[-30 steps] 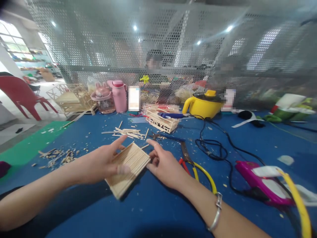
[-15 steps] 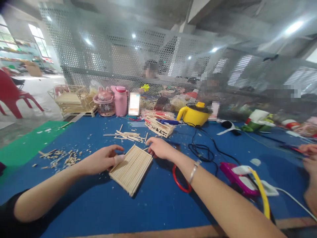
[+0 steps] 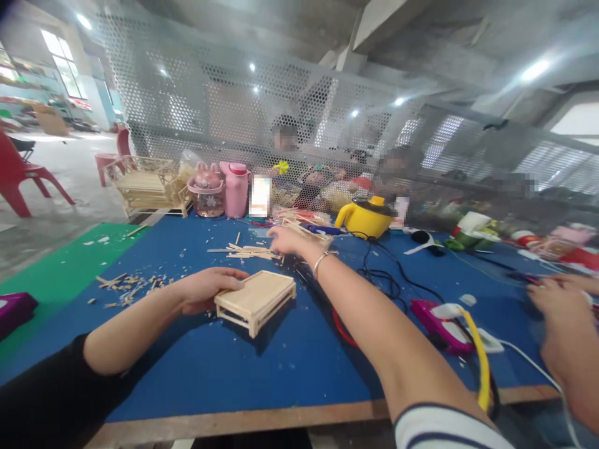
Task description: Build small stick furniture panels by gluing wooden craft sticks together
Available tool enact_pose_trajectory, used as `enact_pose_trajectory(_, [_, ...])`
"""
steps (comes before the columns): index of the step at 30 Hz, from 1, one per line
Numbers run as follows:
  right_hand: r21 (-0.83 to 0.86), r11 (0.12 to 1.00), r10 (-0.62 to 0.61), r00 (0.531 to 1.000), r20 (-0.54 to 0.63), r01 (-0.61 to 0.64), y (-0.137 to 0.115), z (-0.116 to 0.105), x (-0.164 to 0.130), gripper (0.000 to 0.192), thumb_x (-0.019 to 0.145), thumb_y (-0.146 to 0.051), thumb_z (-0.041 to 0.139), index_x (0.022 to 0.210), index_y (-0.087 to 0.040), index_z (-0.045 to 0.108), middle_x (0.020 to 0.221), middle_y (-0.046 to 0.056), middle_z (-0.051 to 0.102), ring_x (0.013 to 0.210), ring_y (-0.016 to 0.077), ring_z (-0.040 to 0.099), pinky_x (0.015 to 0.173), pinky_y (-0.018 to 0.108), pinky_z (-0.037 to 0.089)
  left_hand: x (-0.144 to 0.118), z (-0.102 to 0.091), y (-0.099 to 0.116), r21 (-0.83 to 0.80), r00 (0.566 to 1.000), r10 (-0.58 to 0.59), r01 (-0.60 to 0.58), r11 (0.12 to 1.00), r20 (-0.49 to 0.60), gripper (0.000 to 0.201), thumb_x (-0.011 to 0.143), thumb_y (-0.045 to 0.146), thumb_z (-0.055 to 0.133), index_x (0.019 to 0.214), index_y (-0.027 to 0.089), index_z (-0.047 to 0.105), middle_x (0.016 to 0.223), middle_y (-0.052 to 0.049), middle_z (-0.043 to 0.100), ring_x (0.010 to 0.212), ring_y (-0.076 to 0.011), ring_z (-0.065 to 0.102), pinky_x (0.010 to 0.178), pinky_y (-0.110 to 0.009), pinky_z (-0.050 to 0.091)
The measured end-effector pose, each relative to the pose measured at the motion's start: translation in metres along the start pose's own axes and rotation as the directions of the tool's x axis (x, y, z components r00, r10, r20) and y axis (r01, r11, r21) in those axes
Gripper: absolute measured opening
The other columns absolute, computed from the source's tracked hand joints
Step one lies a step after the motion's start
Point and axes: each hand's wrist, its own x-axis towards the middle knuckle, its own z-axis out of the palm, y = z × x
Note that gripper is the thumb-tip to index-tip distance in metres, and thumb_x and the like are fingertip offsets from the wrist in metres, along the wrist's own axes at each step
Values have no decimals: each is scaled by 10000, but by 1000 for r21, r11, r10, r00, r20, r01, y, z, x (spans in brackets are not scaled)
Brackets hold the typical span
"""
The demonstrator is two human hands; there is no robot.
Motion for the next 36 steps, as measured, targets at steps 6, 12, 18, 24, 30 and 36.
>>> enact_pose_trajectory(6, [-263,964,41,999,-8,-42,25,-12,10,311,888,-320,529,1163,-175,538,1179,81,562,981,200,583,817,408,501,-7,-12,17,-234,990,23,10,972,139,316,688,161,597,997,105,634,777,-51,674,597,-118,608,562,-216,469])
enact_pose_trajectory(12, [-257,966,-10,1000,-4,9,16,4,24,302,885,-325,532,1147,-176,553,1176,72,565,979,205,583,812,398,503,-9,-13,16,-325,979,66,0,946,194,338,689,146,582,1017,81,630,824,-83,697,655,-151,645,626,-254,507])
enact_pose_trajectory(18, [-21,988,-152,983,-107,151,-2,33,36,333,882,-320,539,1176,-163,527,1174,83,562,982,204,584,813,417,502,-5,-16,13,-300,983,55,1,954,177,371,658,143,609,1022,75,638,816,-90,707,615,-155,646,574,-247,496])
enact_pose_trajectory(24, [285,950,-90,985,-147,129,12,11,12,318,885,-318,535,1164,-166,531,1156,80,568,952,192,590,788,395,512,4,-19,5,-245,995,50,-27,969,89,343,640,96,629,982,100,660,753,-60,705,543,-137,632,500,-218,473])
enact_pose_trajectory(30, [556,831,-11,999,39,-13,32,1,-54,416,900,-508,376,1052,-173,570,916,102,674,731,158,643,602,274,528,3,-13,8,-234,996,61,-46,971,60,262,693,155,642,949,106,667,818,-81,710,638,-137,659,561,-213,510])
enact_pose_trajectory(36, [645,764,-64,994,93,-11,32,24,-85,336,840,-439,491,1002,-172,616,815,51,683,674,129,627,617,250,505,1,-13,12,-106,984,151,-161,981,-90,257,734,233,654,957,105,662,861,-109,709,658,-141,655,599,-238,520])
